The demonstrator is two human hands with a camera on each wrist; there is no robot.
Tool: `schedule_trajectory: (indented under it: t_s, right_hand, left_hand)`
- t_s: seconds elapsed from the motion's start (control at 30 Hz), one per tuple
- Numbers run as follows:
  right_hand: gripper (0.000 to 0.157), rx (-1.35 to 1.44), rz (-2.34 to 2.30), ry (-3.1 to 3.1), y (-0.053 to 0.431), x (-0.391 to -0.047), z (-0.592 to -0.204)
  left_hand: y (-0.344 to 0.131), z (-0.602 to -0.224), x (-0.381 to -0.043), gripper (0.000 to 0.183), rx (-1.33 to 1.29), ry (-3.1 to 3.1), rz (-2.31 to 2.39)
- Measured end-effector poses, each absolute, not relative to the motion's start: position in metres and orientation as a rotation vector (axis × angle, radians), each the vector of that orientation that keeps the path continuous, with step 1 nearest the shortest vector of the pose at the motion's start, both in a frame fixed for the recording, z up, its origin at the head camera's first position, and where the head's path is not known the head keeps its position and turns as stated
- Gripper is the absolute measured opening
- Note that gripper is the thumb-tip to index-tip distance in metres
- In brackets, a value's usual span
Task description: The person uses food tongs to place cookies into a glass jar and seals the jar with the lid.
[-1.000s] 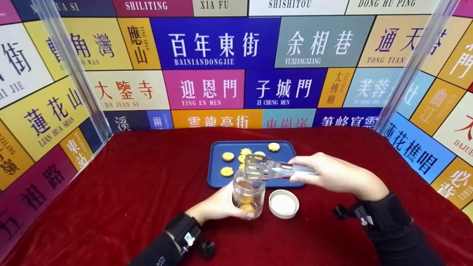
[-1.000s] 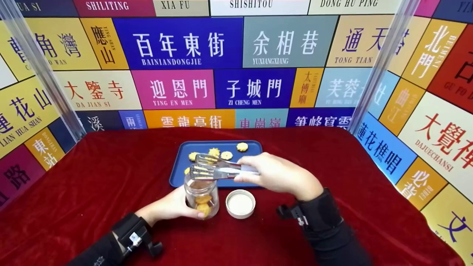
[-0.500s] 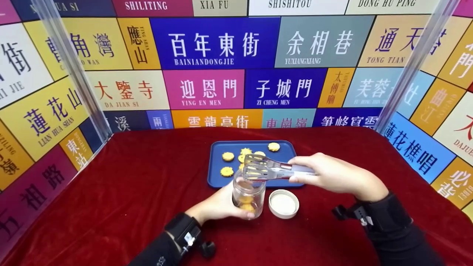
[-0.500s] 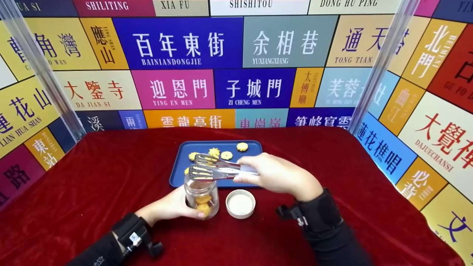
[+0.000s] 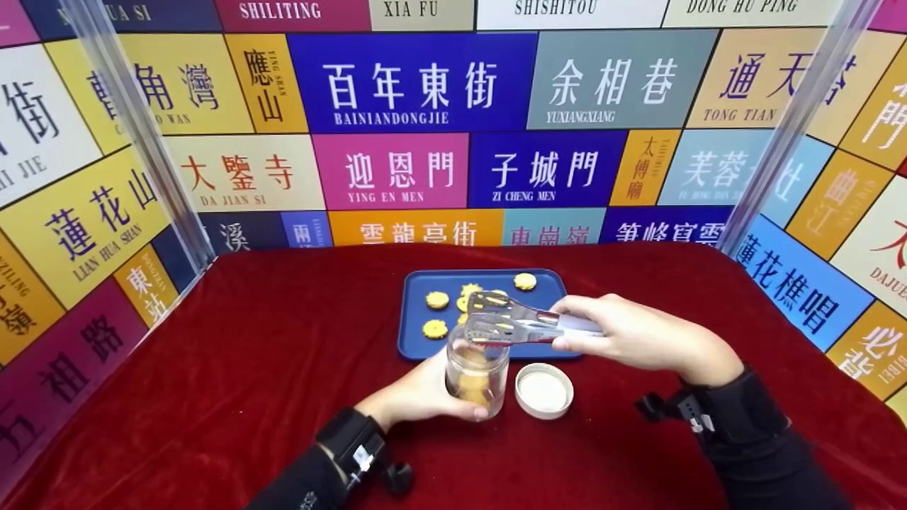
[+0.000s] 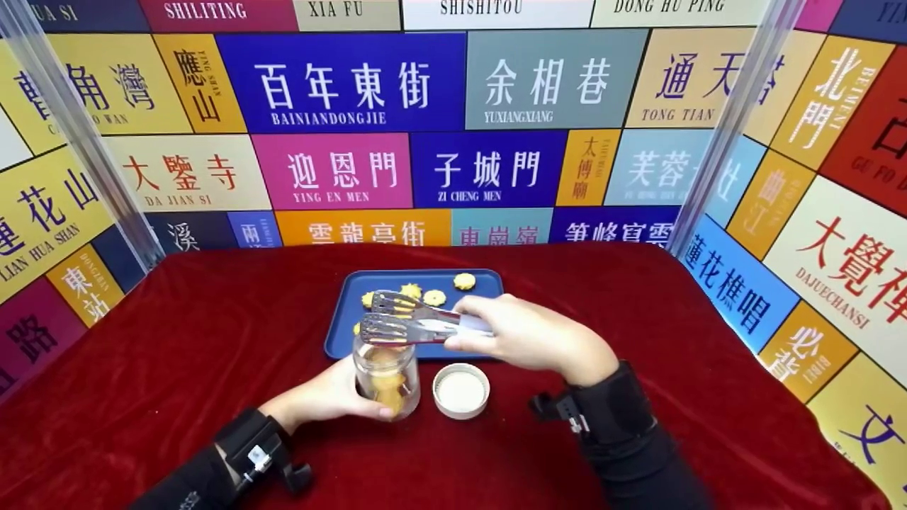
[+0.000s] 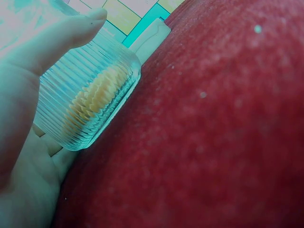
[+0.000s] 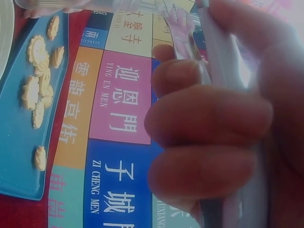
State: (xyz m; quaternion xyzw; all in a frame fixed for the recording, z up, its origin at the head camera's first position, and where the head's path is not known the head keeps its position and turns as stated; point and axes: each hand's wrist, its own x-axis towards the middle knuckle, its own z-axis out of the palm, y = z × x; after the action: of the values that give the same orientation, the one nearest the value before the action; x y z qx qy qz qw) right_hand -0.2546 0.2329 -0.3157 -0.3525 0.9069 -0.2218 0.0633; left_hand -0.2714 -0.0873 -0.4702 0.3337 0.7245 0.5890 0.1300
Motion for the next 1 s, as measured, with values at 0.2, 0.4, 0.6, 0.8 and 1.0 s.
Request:
schedule_trajectory:
  t_s: [0.2, 0.4, 0.6, 0.8, 1.0]
  right_hand:
    - [0.043, -1.062, -0.686, 2.764, 0.234, -0.256, -0.317]
    - [0.043, -0.991, -0.735, 2.825, 0.236, -0.264, -0.322]
    - [0.051, -0.840, -0.701, 2.986, 0.243, -0.279, -0.335]
    - [0.054, -0.692, -0.543, 3.082, 0.244, -0.298, -0.362]
    - [0.049, -0.614, -0.491, 3.092, 0.237, -0.307, -0.390]
  left_hand:
    - [-0.088, -0.472, -0.272, 0.083, 0.950, 2.131, 1.700]
    - [-0.088, -0.472, -0.272, 0.083, 0.974, 2.153, 1.680]
    - [-0.089, -0.471, -0.272, 0.084, 0.989, 2.168, 1.667]
    - [-0.090, -0.471, -0.273, 0.085, 0.996, 2.170, 1.660]
    - [-0.089, -0.472, -0.273, 0.085, 0.981, 2.167, 1.660]
